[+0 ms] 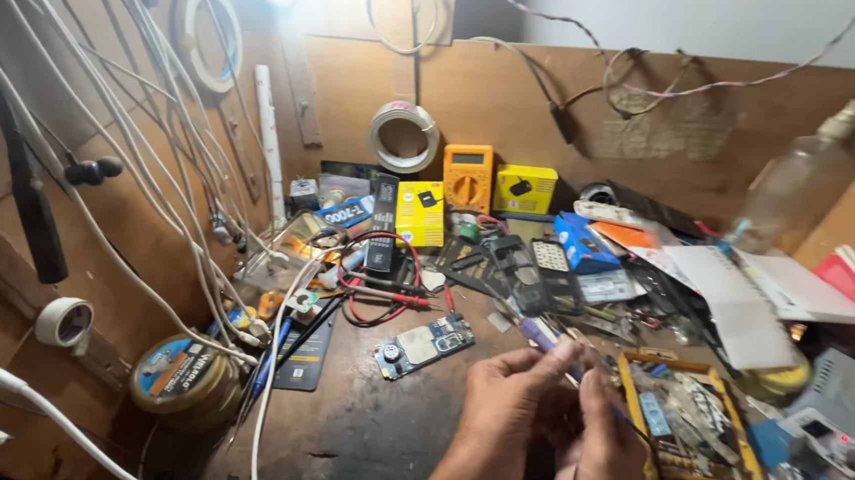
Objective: The person holds a small circuit board and uses a screwdriver to scrape a component, then applies flux from a small container. They continue to scrape and apply flux to different areas of the board while holding it steady with the other hand.
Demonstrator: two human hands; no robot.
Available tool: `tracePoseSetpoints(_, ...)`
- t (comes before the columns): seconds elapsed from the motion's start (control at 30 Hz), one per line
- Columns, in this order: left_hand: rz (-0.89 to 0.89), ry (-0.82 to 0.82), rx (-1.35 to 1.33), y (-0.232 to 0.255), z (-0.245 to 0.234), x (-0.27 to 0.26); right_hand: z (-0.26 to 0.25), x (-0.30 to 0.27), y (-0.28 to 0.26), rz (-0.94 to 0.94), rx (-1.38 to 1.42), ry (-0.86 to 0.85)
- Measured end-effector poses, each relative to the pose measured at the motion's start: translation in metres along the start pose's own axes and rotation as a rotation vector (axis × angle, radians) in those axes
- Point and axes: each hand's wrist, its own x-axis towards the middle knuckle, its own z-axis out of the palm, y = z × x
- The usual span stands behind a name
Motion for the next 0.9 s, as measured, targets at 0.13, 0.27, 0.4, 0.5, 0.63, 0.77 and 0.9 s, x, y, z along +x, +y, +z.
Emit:
tracePoseSetpoints(0.13, 0.145, -0.005, 0.029, -0.005, -0.011, 0.006, 0.032, 0.010, -0.014, -0.132, 0.105, 0.047)
tracePoseSetpoints(0.27, 0.295, 0.018, 0.205, 0.000, -0.034, 0.009, 0.036, 0.021, -0.026, -0.056, 0.180, -0.019)
tracePoseSetpoints(0.4, 0.609, 0.340, 0.814, 0.023, -0.067, 0.001, 0.031, 0.021, -0.030, -0.182, 0.022, -0.011)
tracePoseSetpoints(0.5, 0.952, 0.369, 1.200, 0.039, -0.081, 0.000, 0.030, 0.012, -0.030, -0.247, -0.104, 0.033)
tracePoseSetpoints(0.63, 1.015, 0.322, 1.211, 0.040, -0.080, -0.003, 0.033, -0.005, -0.042, -0.353, -0.184, 0.132)
tracePoseSetpoints(0.77, 0.963, 0.204, 1.235, 0.030, -0.056, 0.003, 0.003, -0.015, -0.074, -0.574, -0.330, 0.262)
tracePoseSetpoints(0.9, 1.013, -0.009, 1.144, 0.014, 0.000, 0.008, -0.046, -0.031, -0.113, -0.826, -0.577, 0.454)
